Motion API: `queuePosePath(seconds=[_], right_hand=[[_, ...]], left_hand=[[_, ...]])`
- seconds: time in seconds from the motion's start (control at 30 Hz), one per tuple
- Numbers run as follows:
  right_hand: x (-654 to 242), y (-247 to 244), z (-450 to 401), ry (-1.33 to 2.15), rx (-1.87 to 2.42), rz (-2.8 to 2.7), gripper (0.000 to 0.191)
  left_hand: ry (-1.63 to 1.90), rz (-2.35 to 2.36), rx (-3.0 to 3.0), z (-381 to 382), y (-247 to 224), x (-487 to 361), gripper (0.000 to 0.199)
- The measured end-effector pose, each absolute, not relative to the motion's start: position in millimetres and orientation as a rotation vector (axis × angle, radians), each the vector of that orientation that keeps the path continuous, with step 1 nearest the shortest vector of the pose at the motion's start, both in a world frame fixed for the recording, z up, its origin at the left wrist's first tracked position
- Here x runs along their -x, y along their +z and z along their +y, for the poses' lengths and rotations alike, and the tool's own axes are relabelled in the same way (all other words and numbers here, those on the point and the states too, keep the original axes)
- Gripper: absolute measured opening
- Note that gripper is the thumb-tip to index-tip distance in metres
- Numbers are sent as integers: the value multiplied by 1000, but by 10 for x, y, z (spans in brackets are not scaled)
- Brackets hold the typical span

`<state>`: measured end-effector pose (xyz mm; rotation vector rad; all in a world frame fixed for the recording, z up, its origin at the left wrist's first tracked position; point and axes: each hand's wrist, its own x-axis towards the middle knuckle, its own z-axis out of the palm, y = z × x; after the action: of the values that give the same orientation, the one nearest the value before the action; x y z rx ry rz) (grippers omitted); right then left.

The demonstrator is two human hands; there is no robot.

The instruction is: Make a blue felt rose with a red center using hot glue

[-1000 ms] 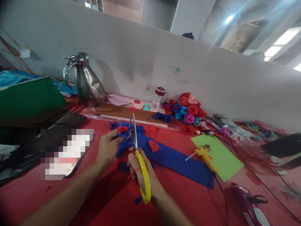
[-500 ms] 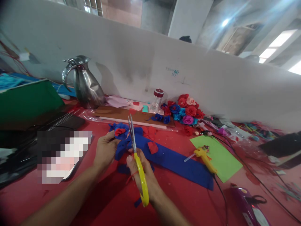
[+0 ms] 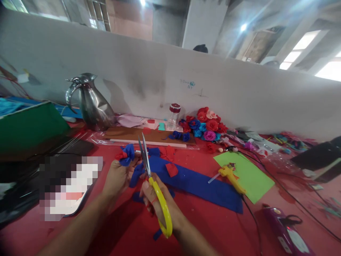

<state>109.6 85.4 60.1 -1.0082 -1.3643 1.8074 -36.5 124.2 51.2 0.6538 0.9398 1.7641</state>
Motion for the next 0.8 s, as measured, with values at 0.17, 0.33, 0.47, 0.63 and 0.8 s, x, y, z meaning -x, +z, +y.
queuePosePath(seconds=[0.17,0.33,0.47,0.63,0.8], right_hand=[[-1102,599,859,1803,968,-1356,67],[-1108,609,863,1800,955,-1388,68],[-1126,577,875,1801,957,-1406,66],[-1168,515,886,1753,922,-1445,55],[-1165,582,876,1772,939,-1438,59]], left_hand=[[1751,979,-720,1243,496,390,24],[1668,1041,-929,1192,542,418,18],[1684,1072,-991,1195,531,447,16],[1639,1081,-972,1211,495,466,18],[1609,1098,-948,1191,499,464,22]])
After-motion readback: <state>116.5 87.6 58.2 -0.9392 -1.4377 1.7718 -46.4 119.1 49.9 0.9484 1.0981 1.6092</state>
